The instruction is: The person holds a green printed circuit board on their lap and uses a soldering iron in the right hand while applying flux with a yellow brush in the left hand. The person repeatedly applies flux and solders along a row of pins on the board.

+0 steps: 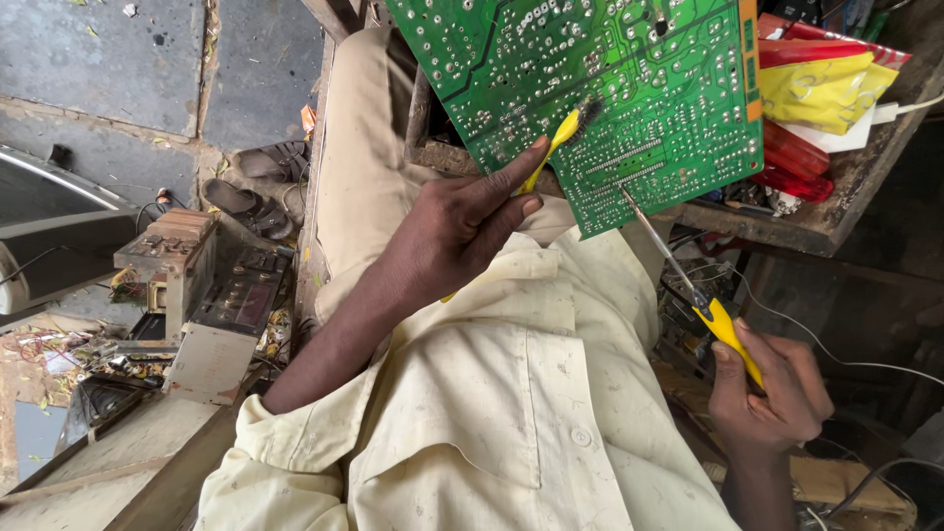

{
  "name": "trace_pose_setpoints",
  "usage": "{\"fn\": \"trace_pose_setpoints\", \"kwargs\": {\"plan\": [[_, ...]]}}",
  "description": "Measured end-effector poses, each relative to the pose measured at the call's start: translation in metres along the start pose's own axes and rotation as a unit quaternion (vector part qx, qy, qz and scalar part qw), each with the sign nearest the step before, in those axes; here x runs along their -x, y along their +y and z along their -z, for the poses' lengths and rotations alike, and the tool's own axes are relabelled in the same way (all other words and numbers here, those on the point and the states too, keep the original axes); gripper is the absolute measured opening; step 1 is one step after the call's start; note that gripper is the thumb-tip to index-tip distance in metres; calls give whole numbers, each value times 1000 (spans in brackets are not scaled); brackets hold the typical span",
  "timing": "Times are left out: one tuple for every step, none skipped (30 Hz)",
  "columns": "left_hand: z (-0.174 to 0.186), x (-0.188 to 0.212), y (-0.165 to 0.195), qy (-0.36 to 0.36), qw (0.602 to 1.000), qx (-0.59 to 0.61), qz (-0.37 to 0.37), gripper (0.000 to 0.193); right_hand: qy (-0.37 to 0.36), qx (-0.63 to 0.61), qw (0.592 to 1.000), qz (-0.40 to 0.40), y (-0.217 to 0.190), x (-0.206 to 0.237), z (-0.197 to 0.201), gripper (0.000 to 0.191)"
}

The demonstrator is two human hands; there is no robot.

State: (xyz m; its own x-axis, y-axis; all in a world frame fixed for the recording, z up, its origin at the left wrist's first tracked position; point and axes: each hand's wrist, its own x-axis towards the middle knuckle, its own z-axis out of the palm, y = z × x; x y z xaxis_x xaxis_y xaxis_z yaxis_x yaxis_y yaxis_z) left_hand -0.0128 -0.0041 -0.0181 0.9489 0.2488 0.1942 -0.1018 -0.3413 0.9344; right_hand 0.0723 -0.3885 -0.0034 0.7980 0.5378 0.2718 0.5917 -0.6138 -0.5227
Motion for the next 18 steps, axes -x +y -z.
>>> {"fn": "trace_pose_setpoints", "kwargs": {"plan": [[0, 0, -1, -2, 1000, 7, 1, 53, 1, -1, 1000, -1, 0, 0, 0, 23], [-1, 0, -2, -4, 1000, 15, 2, 53, 1, -3, 1000, -3, 0, 0, -1, 23], [-1, 1, -2, -6, 1000, 23, 5, 53, 0, -4, 1000, -3, -1, -1, 0, 23], [-1, 1, -2, -7, 1000, 20, 9, 53, -1, -4, 1000, -3, -1, 0, 0, 23], [-2, 1, -2, -7, 1000, 17, 11, 53, -1, -5, 1000, 1, -2, -2, 0, 24], [-2, 1, -3, -8, 1000, 14, 14, 53, -3, -2, 1000, 2, -3, -2, 0, 24], [-2, 1, -3, -10, 1000, 10, 16, 53, -6, 0, 1000, 4, -4, -3, 0, 25], [-3, 0, -2, -13, 1000, 7, 17, 53, -9, 6, 1000, 4, -7, -4, 1, 26], [-3, 0, -2, -16, 1000, 4, 17, 53, -11, 11, 1000, 7, -9, -6, 2, 26], [-4, 0, -2, -16, 1000, 7, 16, 54, -12, 16, 1000, 9, -11, -7, 3, 27], [-5, 0, -2, -16, 1000, 10, 16, 54, -13, 20, 1000, 14, -14, -9, 5, 28], [-7, 0, -1, -16, 1000, 13, 15, 54, -13, 24, 999, 18, -17, -10, 6, 28], [-8, -1, -1, -15, 1000, 17, 10, 54, -23, 23, 999, 8, -19, -12, 9, 28], [-10, -1, -1, -13, 1000, 22, 5, 54, -33, 22, 999, -3, -22, -13, 11, 28], [-11, -1, -1, -12, 1000, 26, 1, 54, -40, 20, 999, -9, -24, -15, 13, 28], [-12, -1, -1, -14, 999, 31, 0, 54, -47, 17, 999, -16, -26, -16, 15, 28], [-12, -1, -1, -15, 999, 36, -1, 54, -51, 14, 998, -19, -27, -17, 16, 28], [-12, -2, -2, -17, 999, 41, -2, 54, -55, 8, 998, -18, -28, -18, 16, 28]]}}
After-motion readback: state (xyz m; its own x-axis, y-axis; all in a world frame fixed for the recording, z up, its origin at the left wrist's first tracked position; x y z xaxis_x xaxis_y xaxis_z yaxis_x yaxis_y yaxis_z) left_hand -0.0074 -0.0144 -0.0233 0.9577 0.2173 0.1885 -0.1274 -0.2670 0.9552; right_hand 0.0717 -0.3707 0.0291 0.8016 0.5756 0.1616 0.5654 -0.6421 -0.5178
